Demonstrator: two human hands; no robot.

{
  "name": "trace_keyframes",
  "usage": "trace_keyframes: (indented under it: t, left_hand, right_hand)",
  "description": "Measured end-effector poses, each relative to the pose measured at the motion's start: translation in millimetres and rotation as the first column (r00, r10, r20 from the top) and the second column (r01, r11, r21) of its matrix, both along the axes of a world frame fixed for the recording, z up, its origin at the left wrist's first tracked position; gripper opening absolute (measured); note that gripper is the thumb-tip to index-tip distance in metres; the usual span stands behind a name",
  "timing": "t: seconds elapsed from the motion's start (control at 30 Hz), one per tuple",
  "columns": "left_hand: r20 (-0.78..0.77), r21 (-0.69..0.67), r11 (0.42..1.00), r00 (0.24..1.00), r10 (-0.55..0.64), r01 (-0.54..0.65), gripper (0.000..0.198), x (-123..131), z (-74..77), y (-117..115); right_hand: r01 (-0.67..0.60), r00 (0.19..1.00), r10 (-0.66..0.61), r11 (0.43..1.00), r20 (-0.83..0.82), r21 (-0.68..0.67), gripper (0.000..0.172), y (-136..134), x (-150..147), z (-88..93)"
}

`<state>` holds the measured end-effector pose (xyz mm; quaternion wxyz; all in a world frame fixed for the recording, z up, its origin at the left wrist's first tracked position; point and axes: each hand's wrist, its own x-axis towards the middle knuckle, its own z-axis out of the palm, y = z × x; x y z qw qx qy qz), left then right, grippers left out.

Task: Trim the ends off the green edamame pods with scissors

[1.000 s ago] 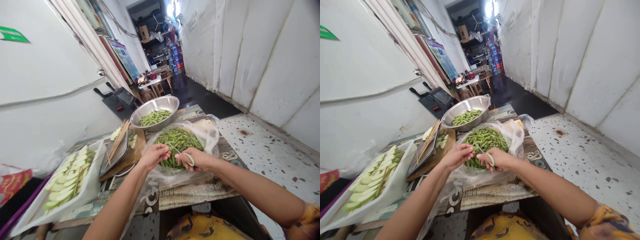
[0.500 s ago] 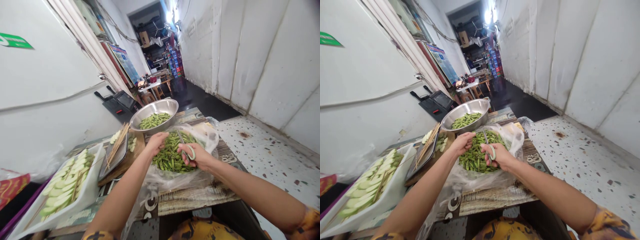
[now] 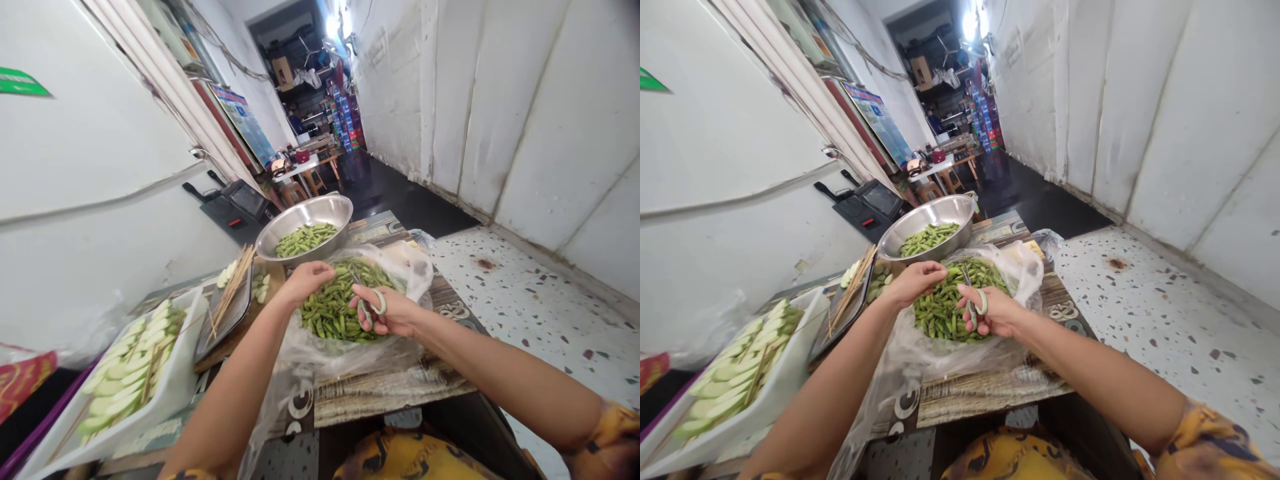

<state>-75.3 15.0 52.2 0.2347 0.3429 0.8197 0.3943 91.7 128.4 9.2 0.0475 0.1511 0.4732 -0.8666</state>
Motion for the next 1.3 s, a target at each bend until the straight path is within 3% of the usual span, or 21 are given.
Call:
trace_keyframes:
  t: [0.07,0.13,0.33,0.53,0.77,0.97,1.1,1.3]
  left_hand:
    - [0.222,0.063,0.997,0.975,0.02,-0.035,0.031,9,4.2,-8]
    - [0.291,0.105,0.992,0.956,0.038,-0.071,0.033,17,6.1,-13]
    - [0.189,0.188,0.97,0.975,0.116,-0.152,0.026,36,2.8,-12]
    - [0.106,0.159,0.98,0.989,0.107,-0.123,0.023,44,-1.3,-11]
    - [0.185,0.095,0.991,0.98,0.073,-0.092,0.017,47,-1.1,-12]
    - [0.229,0.035,0.996,0.971,0.071,-0.082,0.015,42,-3.1,-17]
    - [0.341,0.018,0.999,0.939,0.039,-0.048,0.015,38,-6.0,-22]
    - [0.601,0.201,0.952,0.796,0.065,-0.23,0.023,34,-6.1,-23]
  right_hand:
    - [0.001,1.0,-0.001,1.0,-0.005,0.015,0.038,-1,0,-0.8]
    - [-0.013,1.0,0.014,1.0,-0.016,0.025,0.039,-3,0,-0.6]
    - [-0.055,0.995,0.069,0.981,-0.067,0.185,0.039,-8,3,0.8]
    - [-0.043,0.996,0.061,0.961,-0.061,0.272,0.041,-8,4,-1.1]
    - [-0.036,0.998,0.049,0.945,-0.033,0.326,0.039,-10,4,-2.0]
    - [-0.071,0.997,0.059,0.881,0.039,0.468,0.037,-6,4,2.4]
    - [-0.1,0.995,0.082,0.877,0.059,0.47,0.036,-6,4,0.1]
    - [-0.114,0.993,0.111,0.942,0.028,0.316,0.04,-5,3,-0.9]
